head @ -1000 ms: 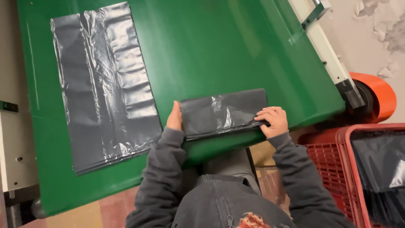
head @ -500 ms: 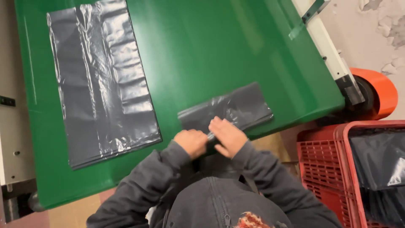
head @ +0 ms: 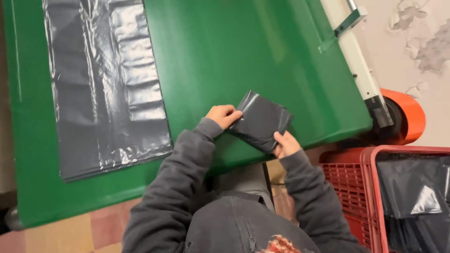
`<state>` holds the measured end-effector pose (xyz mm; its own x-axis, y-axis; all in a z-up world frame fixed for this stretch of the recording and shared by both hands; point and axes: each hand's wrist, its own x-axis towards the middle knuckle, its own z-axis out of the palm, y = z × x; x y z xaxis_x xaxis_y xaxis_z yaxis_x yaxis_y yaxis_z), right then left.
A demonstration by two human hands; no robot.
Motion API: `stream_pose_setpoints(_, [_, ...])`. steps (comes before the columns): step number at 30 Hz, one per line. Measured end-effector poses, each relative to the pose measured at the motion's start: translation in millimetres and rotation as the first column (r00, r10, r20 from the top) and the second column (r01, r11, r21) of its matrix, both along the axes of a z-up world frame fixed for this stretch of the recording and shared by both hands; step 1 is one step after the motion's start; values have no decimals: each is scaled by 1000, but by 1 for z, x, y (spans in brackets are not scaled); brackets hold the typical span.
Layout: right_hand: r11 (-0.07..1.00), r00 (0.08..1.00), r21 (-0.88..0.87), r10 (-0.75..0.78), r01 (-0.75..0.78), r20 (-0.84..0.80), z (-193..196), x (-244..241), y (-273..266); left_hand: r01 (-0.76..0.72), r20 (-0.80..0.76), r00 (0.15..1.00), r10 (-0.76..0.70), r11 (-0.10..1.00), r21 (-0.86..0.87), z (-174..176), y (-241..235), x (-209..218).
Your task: Folding large grey plastic bags and stacking them into a red plastic crate at a factory workstation.
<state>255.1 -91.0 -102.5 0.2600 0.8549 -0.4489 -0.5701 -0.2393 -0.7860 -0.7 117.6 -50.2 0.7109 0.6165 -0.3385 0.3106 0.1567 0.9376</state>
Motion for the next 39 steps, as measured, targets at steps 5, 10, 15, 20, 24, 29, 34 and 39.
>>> stream_pose_setpoints(5, [994,974,51,79,-92,213,-1,25,17,-155,-115,948,298,744,650,36,-25,1])
stream_pose_setpoints(10, [983,901,150,29,-104,433,19,13,23,-162,-109,947,301,742,650,50,-39,6])
stream_pose_setpoints(15, [994,352,60,-89,91,932,118,-60,37,-186,-93,935,344,693,696,19,-41,16])
stream_pose_setpoints(20, [935,-247,65,-159,-350,956,116,-86,72,-164,-43,948,315,602,782,-5,-40,20])
stream_pose_setpoints(24, [831,-329,-121,-78,-543,941,85,-83,86,-177,2,952,305,547,818,38,-58,-27])
stream_pose_setpoints(29, [824,-400,-196,-41,-532,915,89,-80,89,-44,-123,885,449,343,938,97,-86,-150])
stream_pose_setpoints(34, [703,198,61,115,-709,973,139,-173,86,6,-345,733,586,502,865,57,-101,-235])
stream_pose_setpoints(39, [493,608,358,606,-793,513,105,-259,108,-25,-304,742,598,479,878,34,-107,-253])
